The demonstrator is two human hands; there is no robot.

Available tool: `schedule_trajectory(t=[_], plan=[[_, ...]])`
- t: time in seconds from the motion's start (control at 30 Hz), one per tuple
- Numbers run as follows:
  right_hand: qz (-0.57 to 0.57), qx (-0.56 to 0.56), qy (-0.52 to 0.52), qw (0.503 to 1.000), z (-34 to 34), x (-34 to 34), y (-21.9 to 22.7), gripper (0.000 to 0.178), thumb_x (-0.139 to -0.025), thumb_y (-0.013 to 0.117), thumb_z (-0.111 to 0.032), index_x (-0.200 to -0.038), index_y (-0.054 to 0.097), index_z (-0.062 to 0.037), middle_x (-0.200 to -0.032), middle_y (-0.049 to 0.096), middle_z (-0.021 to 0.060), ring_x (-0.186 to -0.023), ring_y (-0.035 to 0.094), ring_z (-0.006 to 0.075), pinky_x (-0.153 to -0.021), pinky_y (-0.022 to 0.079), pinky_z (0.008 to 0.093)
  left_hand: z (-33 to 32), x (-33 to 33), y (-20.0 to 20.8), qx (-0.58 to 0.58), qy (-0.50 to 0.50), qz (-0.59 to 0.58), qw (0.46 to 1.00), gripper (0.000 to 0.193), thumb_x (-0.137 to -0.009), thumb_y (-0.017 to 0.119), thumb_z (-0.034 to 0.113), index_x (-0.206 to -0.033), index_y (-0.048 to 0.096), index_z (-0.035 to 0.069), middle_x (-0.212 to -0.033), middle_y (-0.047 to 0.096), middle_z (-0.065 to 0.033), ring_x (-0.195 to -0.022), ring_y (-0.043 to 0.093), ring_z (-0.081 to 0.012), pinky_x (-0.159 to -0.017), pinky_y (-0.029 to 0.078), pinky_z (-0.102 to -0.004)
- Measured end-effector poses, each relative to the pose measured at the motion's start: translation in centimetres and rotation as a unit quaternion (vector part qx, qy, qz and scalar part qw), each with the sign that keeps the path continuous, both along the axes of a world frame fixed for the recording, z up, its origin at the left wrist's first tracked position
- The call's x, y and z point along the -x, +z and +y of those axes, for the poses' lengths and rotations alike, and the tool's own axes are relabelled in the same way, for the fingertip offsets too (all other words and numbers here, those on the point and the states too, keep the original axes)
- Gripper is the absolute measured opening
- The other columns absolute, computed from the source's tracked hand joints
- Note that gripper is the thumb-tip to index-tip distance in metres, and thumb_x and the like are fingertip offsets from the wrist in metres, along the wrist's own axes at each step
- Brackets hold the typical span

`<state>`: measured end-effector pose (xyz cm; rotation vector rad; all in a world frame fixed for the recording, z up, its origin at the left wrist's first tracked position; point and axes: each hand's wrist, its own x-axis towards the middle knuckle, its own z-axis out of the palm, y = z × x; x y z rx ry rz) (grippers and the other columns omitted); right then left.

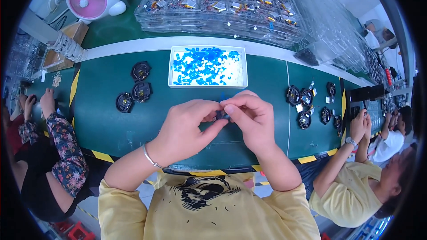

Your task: Assembling small electronic speaker components on a factory production line.

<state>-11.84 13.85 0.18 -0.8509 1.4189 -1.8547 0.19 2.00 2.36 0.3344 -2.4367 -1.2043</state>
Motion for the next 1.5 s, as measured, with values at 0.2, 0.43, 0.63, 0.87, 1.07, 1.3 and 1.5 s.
schedule_trajectory(t=[0.2,0.43,0.63,0.87,1.07,1.3,1.5], plan=[[0.151,-0.03,-0.068,0.986,-0.1,0.7,-0.5,0.01,-0.085,0.061,0.0,-0.093,0.067,0.0012,-0.088,0.061,0.0072,-0.072,0.059,0.0118,-0.062,0.047,0.0226,0.0,1.0,-0.5,-0.222,-0.019,-0.001,0.975,0.012,-0.08,0.062,-0.002,-0.092,0.064,-0.003,-0.079,0.065,-0.0082,-0.068,0.065,-0.0133,-0.062,0.052,-0.0231],[0.334,-0.044,-0.069,0.939,-0.9,0.3,0.4,0.013,-0.079,0.063,0.0,-0.09,0.068,0.0006,-0.079,0.063,0.01,-0.071,0.06,0.0195,-0.063,0.047,0.0283,-0.4,0.4,-1.2,-0.149,-0.019,0.042,0.988,0.012,-0.08,0.06,-0.005,-0.091,0.064,-0.003,-0.077,0.065,-0.0082,-0.066,0.064,-0.0119,-0.059,0.051,-0.0221],[0.341,-0.05,-0.11,0.932,-1.0,0.9,0.1,0.011,-0.074,0.065,0.003,-0.084,0.066,0.0002,-0.076,0.063,0.0094,-0.068,0.06,0.0199,-0.061,0.047,0.0286,-0.4,0.3,-1.5,-0.12,0.018,0.054,0.991,0.01,-0.078,0.062,-0.004,-0.087,0.063,-0.001,-0.073,0.063,-0.0086,-0.061,0.063,-0.0143,-0.054,0.049,-0.0239],[0.501,-0.013,-0.109,0.859,-1.7,1.3,0.0,0.014,-0.067,0.066,0.003,-0.079,0.062,-0.0025,-0.072,0.06,0.0085,-0.062,0.058,0.0185,-0.056,0.046,0.0276,-0.8,0.2,-1.7,0.045,0.011,0.055,0.997,0.011,-0.075,0.064,-0.003,-0.086,0.064,0.001,-0.07,0.062,-0.0077,-0.058,0.061,-0.0169,-0.052,0.047,-0.0266],[0.546,-0.125,-0.18,0.809,-3.0,4.7,-1.6,0.028,-0.078,0.059,0.004,-0.104,0.063,-0.0034,-0.086,0.062,0.0093,-0.068,0.059,0.0204,-0.059,0.047,0.0261,-1.5,0.2,-1.5,-0.136,0.029,0.012,0.99,0.01,-0.08,0.062,0.002,-0.09,0.065,0.0,-0.075,0.065,-0.0061,-0.06,0.062,-0.0124,-0.055,0.049,-0.0245],[0.49,-0.084,-0.095,0.862,-1.4,0.0,0.2,0.033,-0.07,0.074,-0.005,-0.102,0.065,-0.0052,-0.08,0.063,0.0076,-0.065,0.059,0.0162,-0.056,0.047,0.0268,-2.7,-0.1,-2.3,-0.499,-0.02,0.005,0.867,0.03,-0.094,0.051,0.01,-0.121,0.057,-0.002,-0.104,0.065,-0.0099,-0.093,0.063,-0.0159,-0.083,0.053,-0.0291],[0.432,-0.077,-0.133,0.889,-0.7,1.3,-0.3,0.014,-0.074,0.07,0.003,-0.088,0.066,-0.0007,-0.079,0.064,0.0088,-0.067,0.06,0.015,-0.059,0.048,0.0242,-5.3,-1.0,0.3,-0.104,0.089,-0.117,0.984,0.035,-0.082,0.066,0.018,-0.112,0.061,-0.001,-0.109,0.063,-0.0139,-0.096,0.062,-0.0255,-0.083,0.049,-0.032]])
